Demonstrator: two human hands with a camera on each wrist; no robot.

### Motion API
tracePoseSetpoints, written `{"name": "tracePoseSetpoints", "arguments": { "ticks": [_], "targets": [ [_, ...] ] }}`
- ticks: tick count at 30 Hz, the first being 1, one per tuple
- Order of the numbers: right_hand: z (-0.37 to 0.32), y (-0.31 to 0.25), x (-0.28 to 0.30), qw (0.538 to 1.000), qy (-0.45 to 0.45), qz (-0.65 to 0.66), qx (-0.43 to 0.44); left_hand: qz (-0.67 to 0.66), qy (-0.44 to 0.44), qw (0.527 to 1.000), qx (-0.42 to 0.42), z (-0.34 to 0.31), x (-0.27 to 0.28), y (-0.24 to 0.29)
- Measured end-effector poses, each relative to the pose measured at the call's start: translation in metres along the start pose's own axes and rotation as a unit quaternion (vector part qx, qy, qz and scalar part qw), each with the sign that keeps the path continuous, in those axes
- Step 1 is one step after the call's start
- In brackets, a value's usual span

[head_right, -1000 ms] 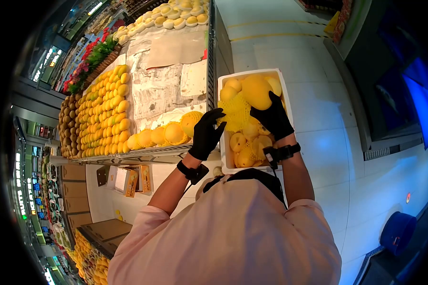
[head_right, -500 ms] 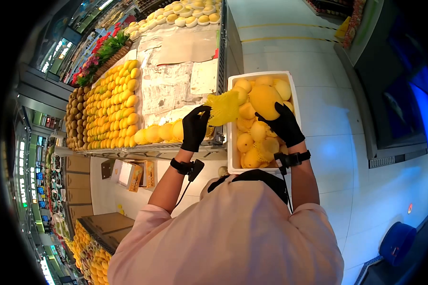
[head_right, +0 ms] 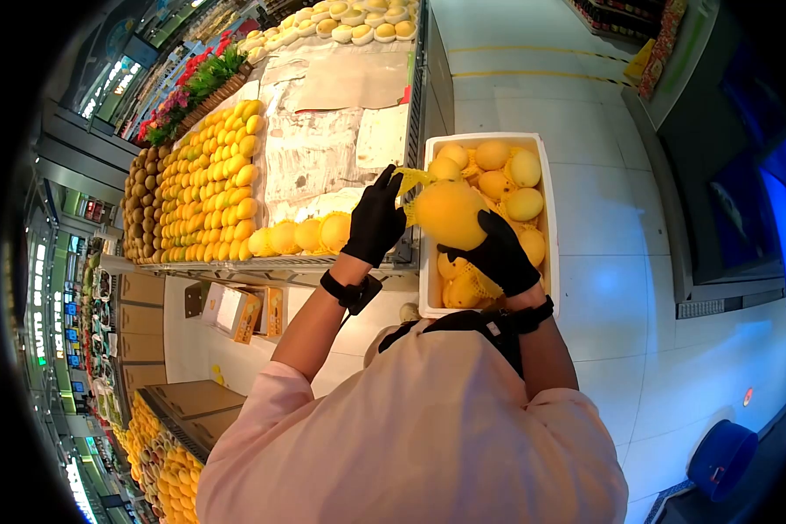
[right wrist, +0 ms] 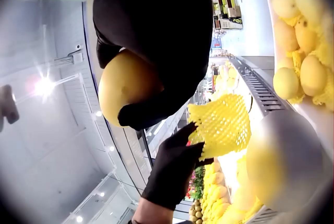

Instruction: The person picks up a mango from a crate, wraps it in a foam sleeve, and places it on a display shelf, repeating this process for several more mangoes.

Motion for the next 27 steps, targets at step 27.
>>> {"name": "tracePoseSetpoints", "arguments": {
  "ticks": [27],
  "targets": [
    [0.005,0.004,0.019,0.992,0.111,0.052,0.006,-0.086,-0.062,0.986,-0.131,0.0,0.006,0.053]
  ]
}}
Point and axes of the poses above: each hand's wrist, its own z-axis towards the middle knuckle, its own x-axis out of the back of the hand, y = z × x, the point moved 6 cm from there along z, towards the middle knuckle, and after that the axes turned 7 degrees about -x, right-handed, at the moved point
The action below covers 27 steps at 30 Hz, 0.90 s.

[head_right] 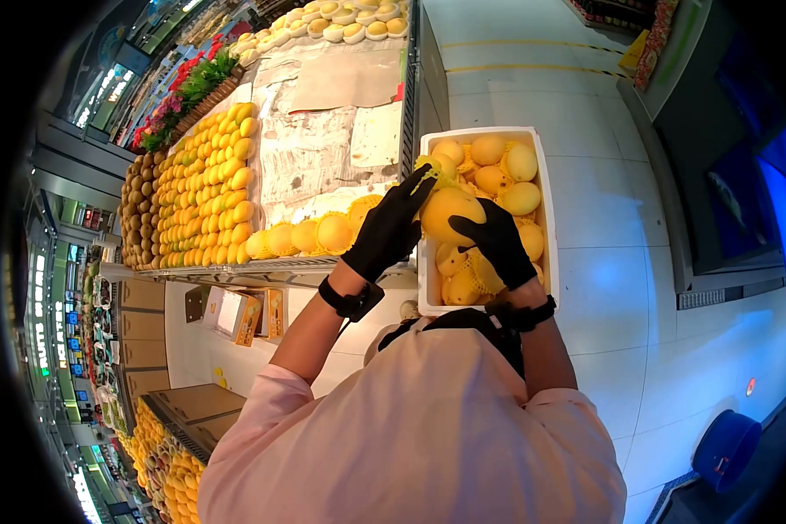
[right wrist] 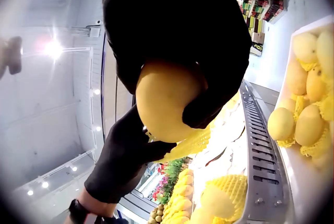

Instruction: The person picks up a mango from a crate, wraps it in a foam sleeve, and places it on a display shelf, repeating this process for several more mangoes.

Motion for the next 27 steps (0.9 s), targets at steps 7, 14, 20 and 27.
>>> {"name": "tracePoseSetpoints", "arguments": {
  "ticks": [7,14,20,27],
  "targets": [
    [0.009,0.019,0.005,0.998,0.047,-0.003,0.051,-0.032,-0.015,0.998,-0.059,-0.004,0.005,0.042],
    [0.0,0.012,0.003,0.995,0.054,-0.024,0.078,0.031,0.237,0.971,-0.01,-0.012,0.037,0.021],
    [0.003,0.007,0.002,0.991,0.068,-0.105,0.047,-0.37,0.231,0.896,0.088,-0.005,0.016,-0.022],
    [0.005,0.001,0.004,0.975,0.081,-0.159,0.132,-0.37,0.148,0.903,0.164,-0.027,-0.002,-0.061]
  ]
}}
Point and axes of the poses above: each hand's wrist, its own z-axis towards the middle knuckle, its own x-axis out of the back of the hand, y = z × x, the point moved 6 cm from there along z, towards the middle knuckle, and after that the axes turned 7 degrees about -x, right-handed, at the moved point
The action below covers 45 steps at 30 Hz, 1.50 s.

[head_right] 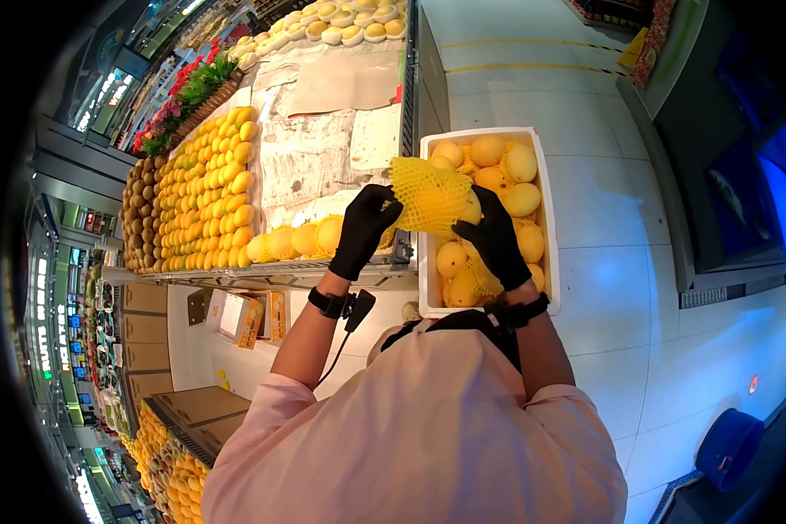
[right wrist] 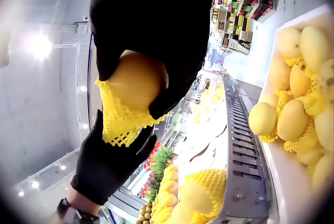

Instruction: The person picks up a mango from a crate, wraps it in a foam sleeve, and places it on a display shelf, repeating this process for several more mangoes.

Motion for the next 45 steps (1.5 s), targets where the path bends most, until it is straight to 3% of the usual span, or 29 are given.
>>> {"name": "tracePoseSetpoints", "arguments": {
  "ticks": [5,6,13,17,19,21,22,26,30,34,35,36,37,38,39,40,41,43,45],
  "targets": [
    [0.001,0.014,-0.006,0.988,-0.05,0.136,-0.052,-0.109,-0.008,0.994,0.019,-0.001,0.001,0.02],
    [0.0,0.013,-0.008,0.991,-0.051,0.113,-0.043,-0.144,0.0,0.989,0.024,0.0,-0.001,0.03],
    [-0.001,0.004,-0.012,1.0,-0.02,0.011,-0.013,-0.009,-0.11,0.994,-0.023,-0.003,-0.006,0.022],
    [0.002,0.001,-0.01,0.999,-0.031,0.013,-0.006,0.047,-0.016,0.999,-0.014,-0.004,0.011,0.01],
    [0.002,0.001,-0.011,0.999,-0.047,0.009,-0.004,-0.062,0.011,0.998,-0.022,-0.005,0.011,0.01],
    [0.002,0.004,-0.013,0.998,-0.054,0.028,-0.009,-0.162,0.026,0.986,-0.006,-0.004,0.0,0.045],
    [0.002,0.006,-0.015,0.997,-0.05,0.051,-0.017,-0.146,0.007,0.989,-0.01,-0.004,-0.002,0.049],
    [0.003,-0.003,-0.022,0.998,-0.034,0.042,0.024,-0.292,-0.091,0.949,0.068,-0.017,-0.013,0.01],
    [-0.003,-0.012,-0.04,0.989,-0.076,0.121,-0.029,-0.354,0.024,0.921,0.158,-0.026,-0.015,-0.002],
    [-0.007,-0.033,-0.042,0.976,-0.136,0.162,-0.04,-0.574,0.076,0.786,0.217,-0.03,-0.014,-0.03],
    [-0.007,-0.035,-0.038,0.973,-0.147,0.175,-0.034,-0.377,0.04,0.914,0.142,-0.033,-0.006,-0.023],
    [-0.003,-0.032,-0.035,0.986,-0.137,0.096,-0.017,-0.157,0.003,0.986,0.058,-0.035,-0.003,-0.01],
    [-0.002,-0.032,-0.037,0.988,-0.14,0.059,-0.014,0.013,-0.037,0.999,0.001,-0.037,-0.004,-0.014],
    [-0.001,-0.032,-0.039,0.99,-0.142,0.021,-0.011,0.183,-0.058,0.98,-0.058,-0.038,-0.007,-0.009],
    [-0.001,-0.032,-0.041,0.99,-0.143,-0.017,-0.007,-0.08,-0.017,0.996,0.033,-0.04,-0.007,-0.021],
    [0.0,-0.025,-0.051,0.981,-0.189,-0.028,-0.024,-0.338,0.025,0.933,0.121,-0.042,-0.014,-0.031],
    [-0.002,-0.036,-0.061,0.972,-0.214,-0.091,-0.031,-0.223,-0.012,0.972,0.072,-0.044,-0.015,-0.024],
    [-0.003,-0.055,-0.086,0.959,-0.28,0.021,0.043,0.03,-0.051,0.998,-0.033,-0.048,-0.016,-0.009],
    [-0.001,-0.044,-0.093,0.965,-0.257,-0.021,0.053,-0.133,-0.031,0.99,0.035,-0.053,-0.02,-0.022]
  ]
}}
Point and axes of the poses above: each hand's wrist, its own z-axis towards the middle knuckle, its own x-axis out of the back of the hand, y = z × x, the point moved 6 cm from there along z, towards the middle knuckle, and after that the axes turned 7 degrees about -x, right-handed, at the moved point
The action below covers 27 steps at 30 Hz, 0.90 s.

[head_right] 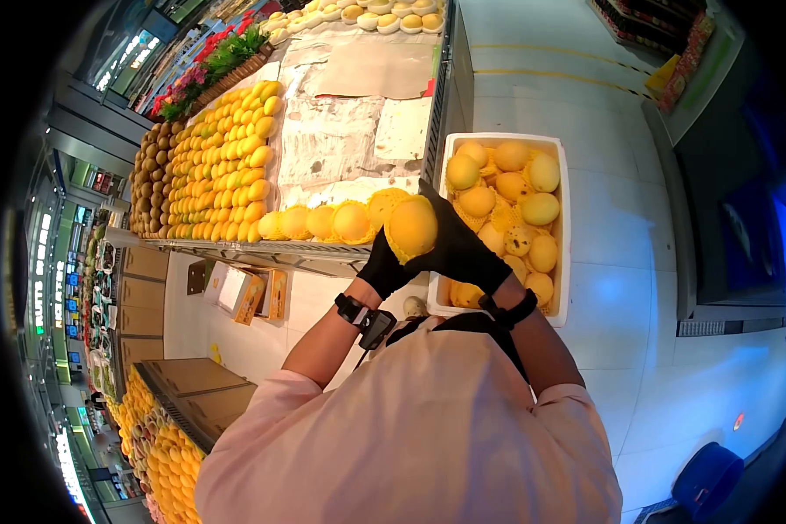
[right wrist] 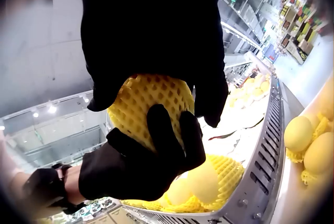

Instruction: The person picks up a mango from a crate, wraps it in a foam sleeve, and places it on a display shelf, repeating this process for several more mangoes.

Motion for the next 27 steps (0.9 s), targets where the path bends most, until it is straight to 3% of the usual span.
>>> {"name": "tracePoseSetpoints", "arguments": {
  "ticks": [2,4,7,9,11,12,14,20,22,23,25,27],
  "targets": [
    [0.003,0.002,-0.004,0.999,0.015,-0.044,0.015,-0.206,0.04,0.975,0.075,-0.003,0.003,-0.02],
    [0.004,-0.005,-0.009,0.995,0.023,-0.086,0.045,-0.504,0.093,0.849,0.13,-0.009,0.003,-0.032],
    [0.005,-0.005,-0.016,0.994,0.004,-0.105,0.034,-0.498,0.124,0.848,0.134,-0.021,0.013,-0.041],
    [0.004,0.003,-0.024,0.991,-0.011,-0.118,0.065,-0.269,0.102,0.955,0.067,-0.029,0.019,-0.032],
    [0.006,0.007,-0.032,0.984,-0.021,-0.138,0.11,-0.345,0.128,0.926,0.081,-0.036,0.022,-0.03],
    [0.007,0.011,-0.036,0.987,-0.026,-0.122,0.1,-0.529,0.16,0.824,0.126,-0.041,0.021,-0.032],
    [0.011,0.02,-0.047,0.99,-0.043,-0.096,0.097,-0.518,0.208,0.813,0.167,-0.053,0.03,-0.03],
    [0.027,0.038,-0.087,0.997,-0.073,-0.015,-0.012,-0.514,0.254,0.808,0.134,-0.069,0.073,-0.059],
    [0.037,0.039,-0.089,0.993,-0.061,-0.096,-0.013,-0.46,0.274,0.836,0.124,-0.07,0.084,-0.063],
    [0.043,0.042,-0.091,0.991,-0.063,-0.119,-0.019,-0.32,0.246,0.909,0.102,-0.069,0.092,-0.059],
    [0.054,0.051,-0.098,0.988,-0.081,-0.123,-0.054,-0.279,0.252,0.92,0.105,-0.07,0.105,-0.061],
    [0.067,0.056,-0.106,0.993,-0.069,-0.038,-0.084,-0.48,0.32,0.802,0.154,-0.067,0.112,-0.05]
  ]
}}
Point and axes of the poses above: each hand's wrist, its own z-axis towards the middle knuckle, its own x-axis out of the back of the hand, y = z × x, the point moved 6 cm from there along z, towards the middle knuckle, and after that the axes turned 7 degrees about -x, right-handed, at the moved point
